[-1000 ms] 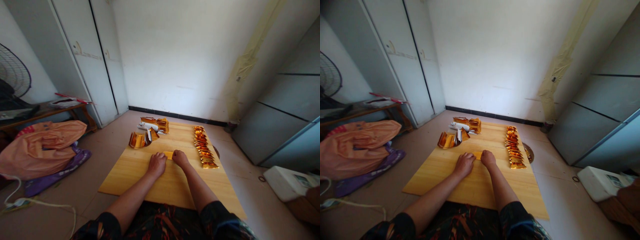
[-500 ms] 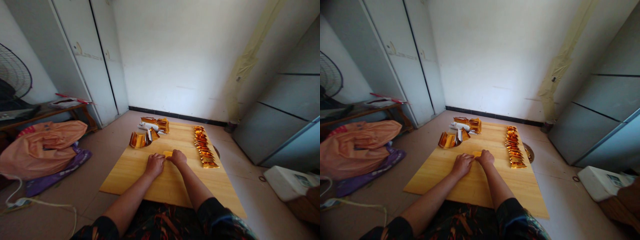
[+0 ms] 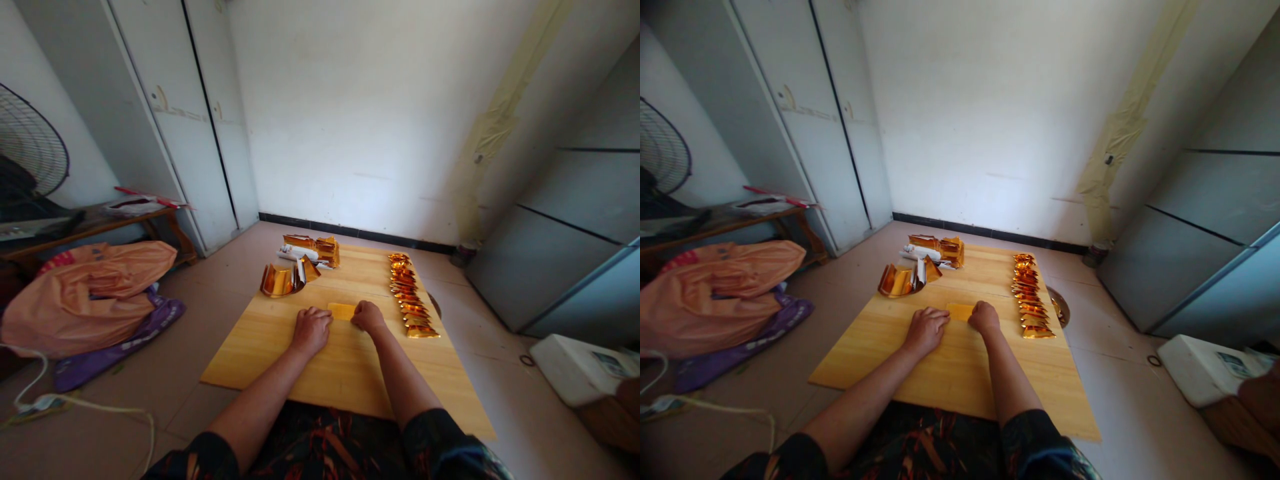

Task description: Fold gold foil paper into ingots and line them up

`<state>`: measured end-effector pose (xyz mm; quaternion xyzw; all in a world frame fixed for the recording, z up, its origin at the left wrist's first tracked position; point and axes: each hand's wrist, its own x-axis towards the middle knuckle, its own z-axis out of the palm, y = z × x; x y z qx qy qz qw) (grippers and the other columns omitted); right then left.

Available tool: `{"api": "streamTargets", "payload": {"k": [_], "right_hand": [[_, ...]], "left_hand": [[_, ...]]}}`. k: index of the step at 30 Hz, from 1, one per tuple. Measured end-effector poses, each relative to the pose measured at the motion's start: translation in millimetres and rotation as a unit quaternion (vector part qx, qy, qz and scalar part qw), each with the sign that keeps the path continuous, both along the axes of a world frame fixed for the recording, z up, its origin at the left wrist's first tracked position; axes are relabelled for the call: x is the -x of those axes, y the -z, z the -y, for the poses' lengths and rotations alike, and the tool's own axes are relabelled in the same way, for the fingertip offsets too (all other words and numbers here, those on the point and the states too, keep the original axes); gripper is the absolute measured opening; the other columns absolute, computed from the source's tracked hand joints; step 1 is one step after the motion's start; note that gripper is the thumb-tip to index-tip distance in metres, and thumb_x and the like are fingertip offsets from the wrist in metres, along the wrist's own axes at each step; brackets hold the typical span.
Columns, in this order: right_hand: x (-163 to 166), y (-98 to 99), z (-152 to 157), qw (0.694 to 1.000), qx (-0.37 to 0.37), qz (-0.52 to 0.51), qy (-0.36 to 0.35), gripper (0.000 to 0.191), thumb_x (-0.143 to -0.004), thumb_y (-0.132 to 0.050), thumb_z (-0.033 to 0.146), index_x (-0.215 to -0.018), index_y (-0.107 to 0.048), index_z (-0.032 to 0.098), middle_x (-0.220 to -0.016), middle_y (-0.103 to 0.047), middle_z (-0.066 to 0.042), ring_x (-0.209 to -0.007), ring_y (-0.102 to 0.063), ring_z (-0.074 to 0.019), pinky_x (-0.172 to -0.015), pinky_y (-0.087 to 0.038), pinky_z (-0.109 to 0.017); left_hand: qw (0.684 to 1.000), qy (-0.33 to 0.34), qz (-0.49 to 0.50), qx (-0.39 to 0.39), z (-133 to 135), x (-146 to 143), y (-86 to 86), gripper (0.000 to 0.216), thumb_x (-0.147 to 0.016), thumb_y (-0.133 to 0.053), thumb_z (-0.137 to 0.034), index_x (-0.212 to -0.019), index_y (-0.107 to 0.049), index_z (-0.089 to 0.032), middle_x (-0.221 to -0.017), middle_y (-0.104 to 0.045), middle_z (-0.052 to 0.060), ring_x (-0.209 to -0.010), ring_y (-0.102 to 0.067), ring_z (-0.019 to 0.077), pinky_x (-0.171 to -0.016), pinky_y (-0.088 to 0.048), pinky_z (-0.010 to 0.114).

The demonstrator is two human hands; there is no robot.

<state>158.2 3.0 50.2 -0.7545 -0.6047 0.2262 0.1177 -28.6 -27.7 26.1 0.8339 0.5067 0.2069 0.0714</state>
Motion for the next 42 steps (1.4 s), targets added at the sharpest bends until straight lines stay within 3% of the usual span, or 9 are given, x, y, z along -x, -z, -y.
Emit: {"api": "streamTargets", "payload": {"k": [8,13,17,21,29,33,37,42], "right_hand": [[-14,7.0,8,0.998,-0.047,-0.027,-0.032,0.036,-0.066,-0.054,0.001,-0.092,-0.067,0.022,-0.086,-0.066,-0.001,-0.074,-0.060,-0.0109,-0.060,-0.038,-0.017],[-8,9.3,11,0.996,-0.079,0.006,-0.045,0.024,-0.071,-0.057,0.006,-0.088,-0.067,0.019,-0.093,-0.060,-0.004,-0.076,-0.058,-0.0112,-0.063,-0.038,-0.018],[-5,8.6,12,0.995,-0.087,0.018,-0.043,0.015,-0.073,-0.058,0.011,-0.083,-0.066,0.019,-0.089,-0.057,-0.003,-0.071,-0.055,-0.0105,-0.061,-0.036,-0.019],[-4,9.2,19,0.993,-0.110,0.030,-0.044,0.016,-0.075,-0.053,0.009,-0.079,-0.065,0.019,-0.087,-0.057,-0.002,-0.071,-0.055,-0.0100,-0.060,-0.035,-0.018],[-10,7.0,39,0.988,-0.097,0.046,-0.109,0.021,-0.082,-0.051,0.014,-0.078,-0.070,0.024,-0.100,-0.062,0.000,-0.080,-0.060,-0.0101,-0.065,-0.037,-0.018],[-14,5.7,37,0.991,-0.107,0.010,-0.080,0.023,-0.080,-0.051,0.012,-0.086,-0.070,0.022,-0.100,-0.064,-0.002,-0.088,-0.061,-0.0120,-0.073,-0.041,-0.017],[-16,7.6,25,0.988,-0.145,-0.038,-0.033,0.037,-0.078,-0.055,0.018,-0.115,-0.061,0.018,-0.115,-0.060,-0.006,-0.099,-0.060,-0.0159,-0.081,-0.044,-0.021],[-20,5.0,7,0.983,-0.104,-0.153,-0.004,0.045,-0.076,-0.052,0.015,-0.121,-0.057,0.015,-0.112,-0.064,-0.006,-0.099,-0.061,-0.0154,-0.083,-0.046,-0.022]], "left_hand": [[0.999,0.027,-0.007,-0.018,-2,-3,1.5,0.025,-0.080,-0.049,-0.009,-0.095,-0.065,-0.022,-0.122,-0.061,0.004,-0.111,-0.050,0.0218,-0.091,-0.038,0.039],[0.999,0.034,-0.014,-0.004,-4,-5,2.3,0.029,-0.079,-0.047,-0.006,-0.100,-0.060,-0.021,-0.120,-0.061,0.006,-0.111,-0.051,0.0215,-0.090,-0.038,0.039],[1.000,0.017,0.011,-0.007,-6,-8,4.1,0.032,-0.077,-0.049,-0.005,-0.102,-0.060,-0.022,-0.105,-0.065,0.005,-0.101,-0.055,0.0201,-0.089,-0.038,0.036],[0.999,0.011,0.036,-0.021,-7,-12,6.0,0.037,-0.074,-0.050,-0.005,-0.106,-0.059,-0.022,-0.099,-0.067,0.005,-0.095,-0.057,0.0199,-0.086,-0.039,0.035],[0.997,0.052,0.039,-0.037,2,-9,3.1,0.007,-0.076,-0.058,-0.020,-0.077,-0.064,-0.021,-0.096,-0.068,0.003,-0.091,-0.058,0.0192,-0.085,-0.037,0.036],[0.998,0.031,0.030,-0.041,3,-11,3.5,0.008,-0.079,-0.057,-0.018,-0.074,-0.062,-0.021,-0.092,-0.067,0.003,-0.089,-0.057,0.0181,-0.082,-0.038,0.033],[0.998,0.028,0.032,-0.051,0,-13,6.7,0.007,-0.078,-0.058,-0.015,-0.074,-0.061,-0.020,-0.089,-0.065,0.002,-0.090,-0.056,0.0177,-0.080,-0.038,0.032],[0.997,0.020,0.049,-0.052,0,-12,5.7,0.008,-0.078,-0.059,-0.017,-0.072,-0.064,-0.020,-0.094,-0.062,0.003,-0.093,-0.053,0.0180,-0.081,-0.039,0.032]]}}
